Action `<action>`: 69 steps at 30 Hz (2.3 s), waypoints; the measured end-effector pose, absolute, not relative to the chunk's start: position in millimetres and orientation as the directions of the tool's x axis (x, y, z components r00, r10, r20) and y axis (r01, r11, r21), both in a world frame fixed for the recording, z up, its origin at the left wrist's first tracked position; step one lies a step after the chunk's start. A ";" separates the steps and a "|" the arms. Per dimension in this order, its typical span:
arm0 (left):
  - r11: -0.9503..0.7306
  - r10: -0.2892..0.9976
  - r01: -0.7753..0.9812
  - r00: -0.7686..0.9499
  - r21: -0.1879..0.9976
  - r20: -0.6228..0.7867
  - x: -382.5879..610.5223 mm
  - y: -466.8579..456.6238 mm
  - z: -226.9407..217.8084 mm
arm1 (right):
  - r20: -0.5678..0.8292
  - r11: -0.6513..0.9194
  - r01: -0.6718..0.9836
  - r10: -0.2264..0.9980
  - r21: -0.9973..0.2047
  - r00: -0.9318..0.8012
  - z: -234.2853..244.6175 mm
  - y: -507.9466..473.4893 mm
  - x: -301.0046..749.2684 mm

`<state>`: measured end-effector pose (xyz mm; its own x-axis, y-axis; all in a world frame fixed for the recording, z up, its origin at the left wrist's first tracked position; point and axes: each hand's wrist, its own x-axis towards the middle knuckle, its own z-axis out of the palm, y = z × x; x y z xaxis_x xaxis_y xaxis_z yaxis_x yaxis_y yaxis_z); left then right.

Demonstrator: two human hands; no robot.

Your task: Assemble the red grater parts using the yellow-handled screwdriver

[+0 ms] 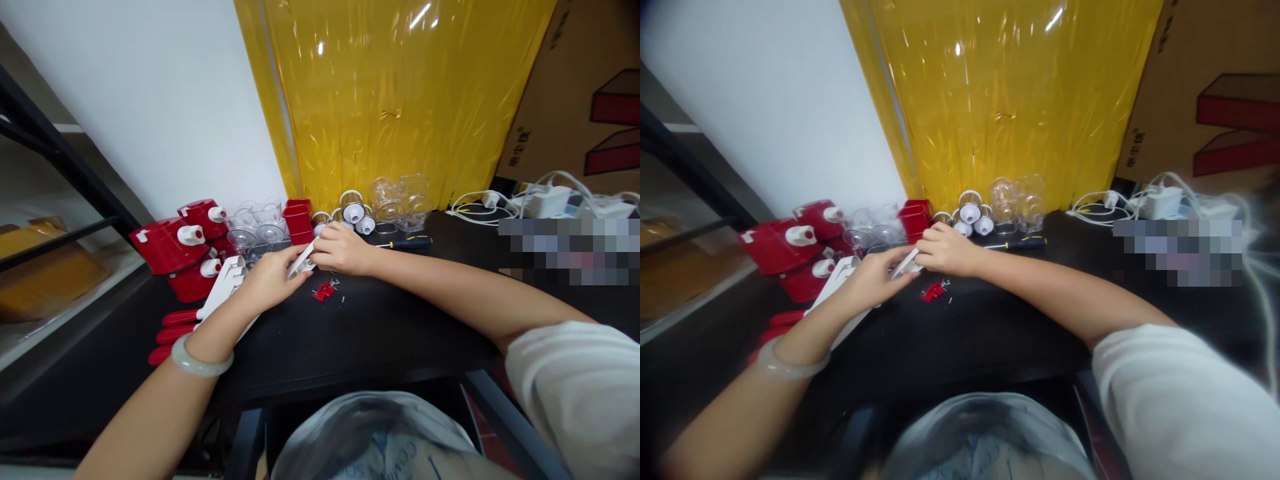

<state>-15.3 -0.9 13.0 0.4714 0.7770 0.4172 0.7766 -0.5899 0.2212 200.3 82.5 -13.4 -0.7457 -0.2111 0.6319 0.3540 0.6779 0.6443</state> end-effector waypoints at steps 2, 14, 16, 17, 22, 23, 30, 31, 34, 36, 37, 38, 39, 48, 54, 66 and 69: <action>-0.596 0.773 0.770 0.474 0.227 0.421 -15.3 -1.1 13.8 | 0.631 0.673 0.353 -0.220 0.650 -0.744 -13.1 81.6 200.7; -0.605 0.772 0.771 0.510 0.197 0.379 -15.4 -3.2 20.4 | 0.632 0.700 0.322 -0.234 0.637 -0.739 -18.0 82.7 201.8; -0.603 0.773 0.773 0.505 0.198 0.384 -15.4 -3.6 20.3 | 0.624 0.696 0.314 -0.243 0.645 -0.743 -18.1 83.0 202.1; -0.600 0.775 0.774 0.500 0.201 0.386 -15.3 -3.9 20.4 | 0.623 0.693 0.316 -0.243 0.648 -0.744 -18.1 83.0 202.2; -0.586 0.785 0.777 0.475 0.230 0.397 -13.7 -5.2 19.7 | 0.616 0.667 0.352 -0.204 0.656 -0.761 -17.3 81.9 202.4; -0.587 0.785 0.776 0.476 0.232 0.396 -13.5 -5.1 19.4 | 0.612 0.664 0.348 -0.211 0.662 -0.762 -17.1 81.6 202.3; -0.560 0.806 0.797 0.462 0.227 0.369 -14.1 -4.3 17.8 | 0.588 0.657 0.311 -0.249 0.686 -0.770 -16.9 79.6 200.3; -0.559 0.806 0.800 0.462 0.220 0.369 -14.1 -4.5 17.8 | 0.581 0.658 0.309 -0.241 0.686 -0.777 -16.9 79.2 200.2; -0.554 0.806 0.809 0.463 0.196 0.368 -13.8 -5.1 17.7 | 0.575 0.670 0.298 -0.236 0.680 -0.783 -17.2 78.4 200.2; -0.550 0.809 0.813 0.463 0.192 0.362 -13.4 -5.5 17.4 | 0.584 0.677 0.303 -0.230 0.671 -0.779 -17.9 78.7 200.3; -0.550 0.810 0.812 0.462 0.195 0.360 -13.2 -5.5 17.2 | 0.590 0.679 0.309 -0.226 0.666 -0.775 -18.4 79.0 200.3; -0.551 0.810 0.811 0.461 0.198 0.362 -13.1 -5.5 16.8 | 0.596 0.679 0.316 -0.223 0.663 -0.772 -18.9 79.4 200.2; -0.552 0.808 0.809 0.461 0.200 0.367 -12.9 -5.3 16.4 | 0.601 0.678 0.322 -0.221 0.660 -0.768 -19.4 79.8 200.2; -0.552 0.808 0.809 0.461 0.199 0.366 -13.7 -2.9 13.5 | 0.612 0.707 0.295 -0.242 0.643 -0.753 -18.3 78.2 198.3; -0.558 0.805 0.804 0.466 0.204 0.366 -14.6 -1.0 11.3 | 0.558 0.749 0.277 -0.147 0.602 -0.817 -18.8 76.7 197.3; -0.527 0.830 0.815 0.432 0.241 0.352 -12.1 -5.0 13.7 | 0.514 0.719 0.277 -0.129 0.638 -0.848 -16.7 69.4 196.4; -0.518 0.835 0.821 0.425 0.240 0.349 -11.5 -5.3 13.3 | 0.505 0.706 0.261 -0.157 0.658 -0.849 -16.9 68.5 196.6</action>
